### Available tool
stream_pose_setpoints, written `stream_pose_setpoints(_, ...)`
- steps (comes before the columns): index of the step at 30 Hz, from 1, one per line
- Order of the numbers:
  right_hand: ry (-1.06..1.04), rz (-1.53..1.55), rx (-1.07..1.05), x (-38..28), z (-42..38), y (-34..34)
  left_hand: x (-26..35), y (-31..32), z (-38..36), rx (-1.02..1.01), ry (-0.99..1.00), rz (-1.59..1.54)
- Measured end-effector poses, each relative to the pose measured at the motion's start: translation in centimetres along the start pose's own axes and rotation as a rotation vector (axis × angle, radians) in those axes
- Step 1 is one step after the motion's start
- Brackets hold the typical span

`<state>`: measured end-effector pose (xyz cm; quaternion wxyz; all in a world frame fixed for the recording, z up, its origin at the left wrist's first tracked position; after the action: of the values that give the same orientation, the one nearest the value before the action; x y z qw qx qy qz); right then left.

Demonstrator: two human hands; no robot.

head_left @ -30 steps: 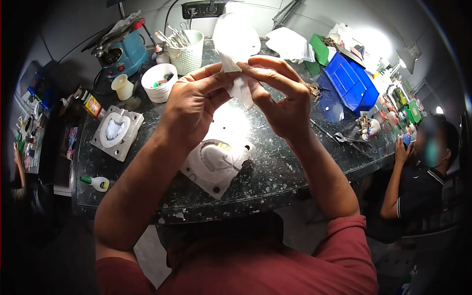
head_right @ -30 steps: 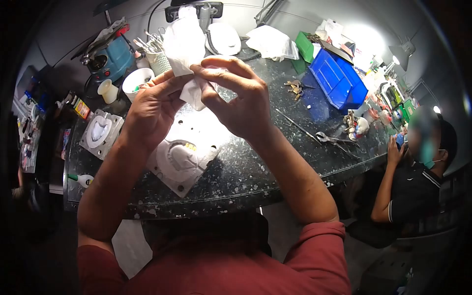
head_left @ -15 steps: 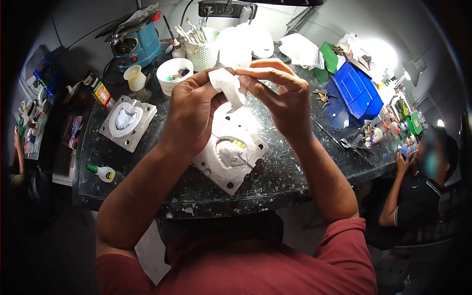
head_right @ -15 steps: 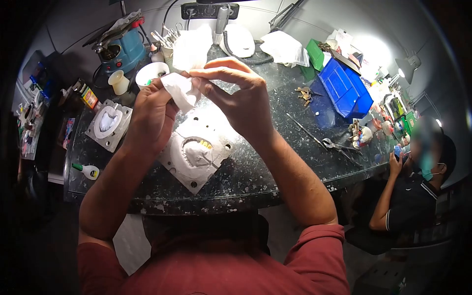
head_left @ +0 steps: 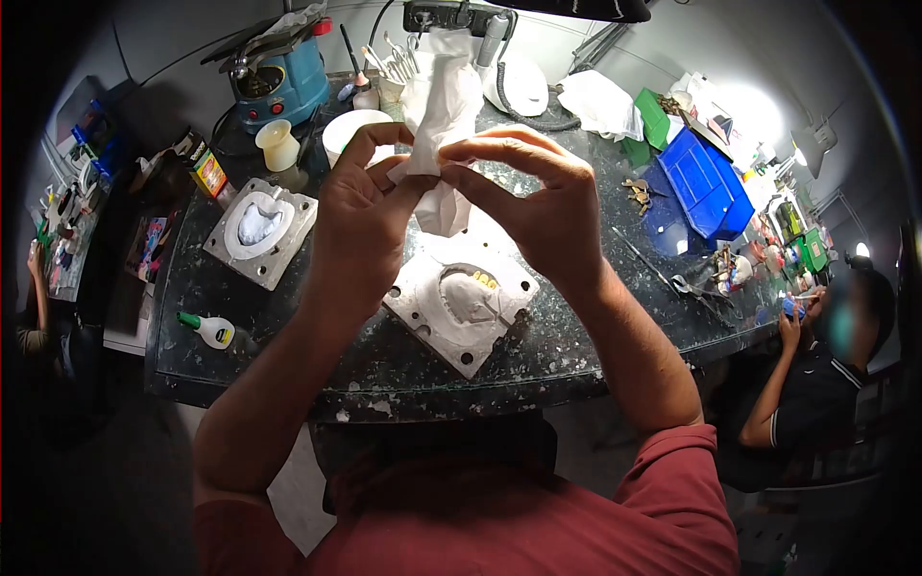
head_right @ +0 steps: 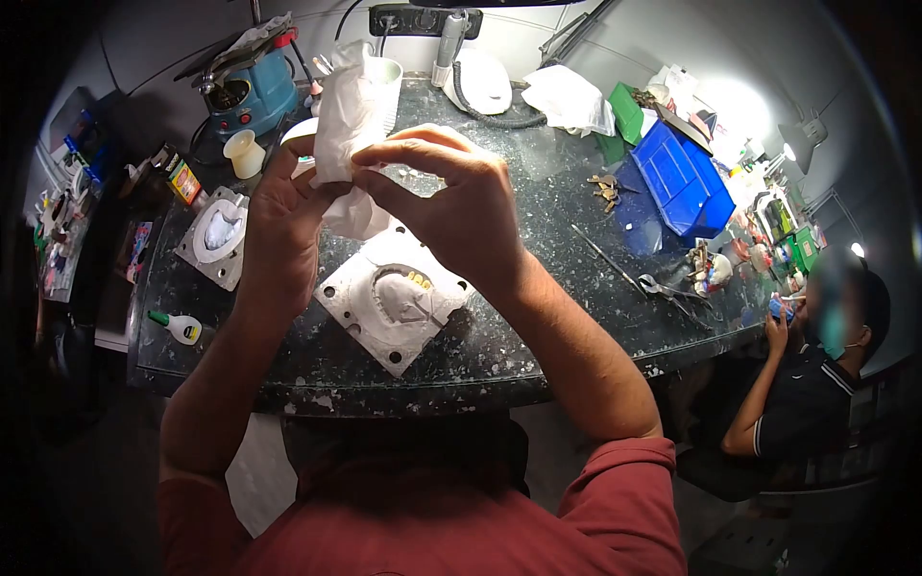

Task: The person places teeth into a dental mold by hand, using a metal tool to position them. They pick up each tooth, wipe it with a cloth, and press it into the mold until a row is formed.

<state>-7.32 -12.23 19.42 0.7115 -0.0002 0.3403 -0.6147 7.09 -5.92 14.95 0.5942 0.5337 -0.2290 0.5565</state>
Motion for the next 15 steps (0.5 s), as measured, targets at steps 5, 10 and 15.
stream_pose_setpoints(5,0.053,0.118,-0.019,0.4,0.0,-0.1,0.3,0.1,-0.1,-0.012,0.032,-0.011)
stream_pose_setpoints(10,0.381,0.372,0.027,1.6,-1.1,0.4,0.8,0.3,-0.5,0.023,0.072,0.166)
stream_pose_setpoints(15,0.453,0.409,0.037,0.9,-2.0,0.7,1.1,0.1,-1.4,0.085,0.214,0.344)
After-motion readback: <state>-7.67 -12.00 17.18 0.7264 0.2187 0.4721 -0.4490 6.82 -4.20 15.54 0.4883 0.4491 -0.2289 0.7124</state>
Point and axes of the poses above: each hand's wrist, its own z-axis towards the middle knuckle, its own y-axis out of the palm, x = y × z, the point moved 6 cm from there along z, towards the middle knuckle
